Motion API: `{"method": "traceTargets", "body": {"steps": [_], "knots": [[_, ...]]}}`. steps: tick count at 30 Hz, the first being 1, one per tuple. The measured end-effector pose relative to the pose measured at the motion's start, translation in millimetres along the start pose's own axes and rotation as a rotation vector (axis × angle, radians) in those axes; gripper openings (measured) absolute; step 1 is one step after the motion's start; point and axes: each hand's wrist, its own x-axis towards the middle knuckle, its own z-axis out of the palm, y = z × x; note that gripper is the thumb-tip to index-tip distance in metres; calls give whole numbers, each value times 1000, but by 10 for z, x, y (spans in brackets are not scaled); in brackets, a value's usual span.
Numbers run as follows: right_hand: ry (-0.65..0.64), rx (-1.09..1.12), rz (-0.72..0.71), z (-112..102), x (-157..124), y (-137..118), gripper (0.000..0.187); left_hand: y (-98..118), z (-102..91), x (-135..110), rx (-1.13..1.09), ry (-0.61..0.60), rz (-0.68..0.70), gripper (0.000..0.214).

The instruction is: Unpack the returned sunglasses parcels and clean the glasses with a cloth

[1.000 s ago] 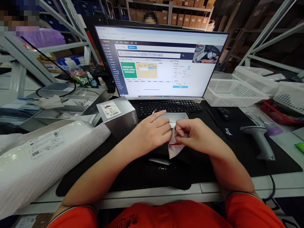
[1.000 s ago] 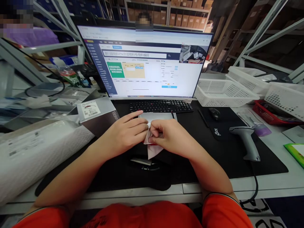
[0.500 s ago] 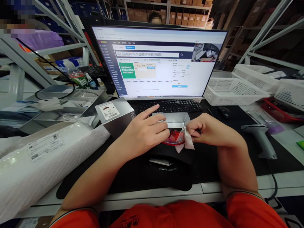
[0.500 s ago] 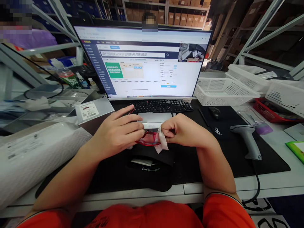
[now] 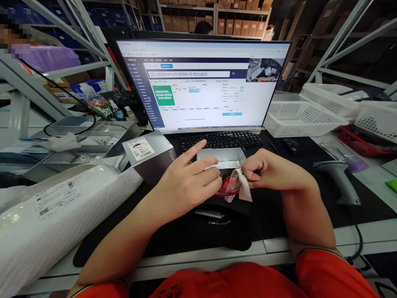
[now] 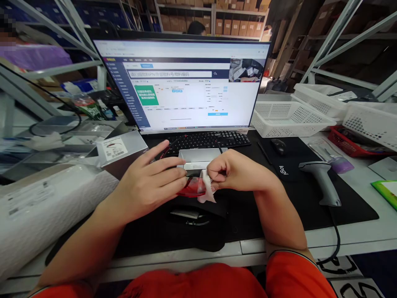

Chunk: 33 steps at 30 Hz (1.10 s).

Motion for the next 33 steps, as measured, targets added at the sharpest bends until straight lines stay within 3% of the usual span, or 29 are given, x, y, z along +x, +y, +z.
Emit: {"method": "traceTargets", "body": {"steps": [6,10,12,14,16,17,21,24,28,33], "knots": [[-135,41,-59,-261,-15,153,47,-13,-39,4,-46,5,10,12],[-150,-15,-80,-85,61,94,45,-4,-36,10,-65,-68,18,15],[-53,-98,-66,122,114,19,41,13,-20,18,-19,-103,44,19],[131,-141,-26,326,162,-51,38,18,-3,24,34,-106,71,23],[266,-63,-4,435,191,-95,41,-1,-1,24,44,-76,67,23],[271,18,-7,436,194,-102,44,-18,-11,22,26,-54,54,22],[84,302,-61,170,119,-37,54,-92,-97,10,-87,20,-7,14],[23,314,-74,-45,24,41,56,-115,-148,-11,-136,39,-26,7],[46,258,-48,-100,-38,67,60,-126,-159,-48,-199,9,-30,3],[166,258,-68,-77,-41,25,64,-153,-129,-48,-253,29,-55,6]]}}
